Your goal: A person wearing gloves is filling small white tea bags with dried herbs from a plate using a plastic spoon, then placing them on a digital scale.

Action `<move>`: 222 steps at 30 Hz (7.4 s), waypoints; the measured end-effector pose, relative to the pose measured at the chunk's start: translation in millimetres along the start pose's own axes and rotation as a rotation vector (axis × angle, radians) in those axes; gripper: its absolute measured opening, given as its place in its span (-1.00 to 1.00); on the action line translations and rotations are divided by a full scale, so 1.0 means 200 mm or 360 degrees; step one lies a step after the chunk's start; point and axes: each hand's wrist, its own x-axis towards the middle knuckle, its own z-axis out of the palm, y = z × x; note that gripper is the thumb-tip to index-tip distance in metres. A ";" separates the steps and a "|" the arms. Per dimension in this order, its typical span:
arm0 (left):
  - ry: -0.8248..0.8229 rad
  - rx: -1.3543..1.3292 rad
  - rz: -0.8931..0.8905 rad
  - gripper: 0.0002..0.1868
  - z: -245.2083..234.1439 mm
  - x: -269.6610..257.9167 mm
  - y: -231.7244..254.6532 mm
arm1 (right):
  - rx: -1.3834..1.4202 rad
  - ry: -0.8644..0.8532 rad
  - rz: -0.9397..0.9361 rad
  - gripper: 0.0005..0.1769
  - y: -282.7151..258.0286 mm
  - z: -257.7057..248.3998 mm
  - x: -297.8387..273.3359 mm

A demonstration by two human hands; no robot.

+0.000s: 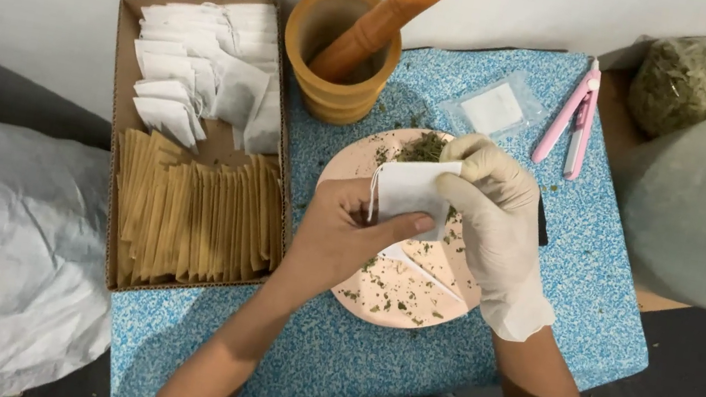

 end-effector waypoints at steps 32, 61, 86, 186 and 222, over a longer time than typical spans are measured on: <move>-0.0136 0.0695 0.0414 -0.80 0.44 0.28 -0.14 | -0.0388 0.0100 0.0055 -0.51 -0.02 -0.68 -0.23; -0.0276 0.1292 0.0319 -0.62 0.62 0.81 -0.73 | -0.0729 -0.0512 0.0424 -0.66 0.21 -1.41 0.12; -0.0452 0.1887 0.0142 -0.84 0.56 0.84 -0.79 | -0.1632 -0.0224 0.0274 -0.64 0.23 -1.30 0.09; -0.0634 0.2241 -0.0019 -0.73 0.55 0.94 -0.81 | -0.2330 -0.0095 0.0110 -0.75 0.27 -1.32 0.07; -0.0130 0.2584 0.0719 -0.70 -0.04 -0.10 0.79 | -0.1306 -0.0959 -0.0754 -0.88 -0.34 0.11 0.15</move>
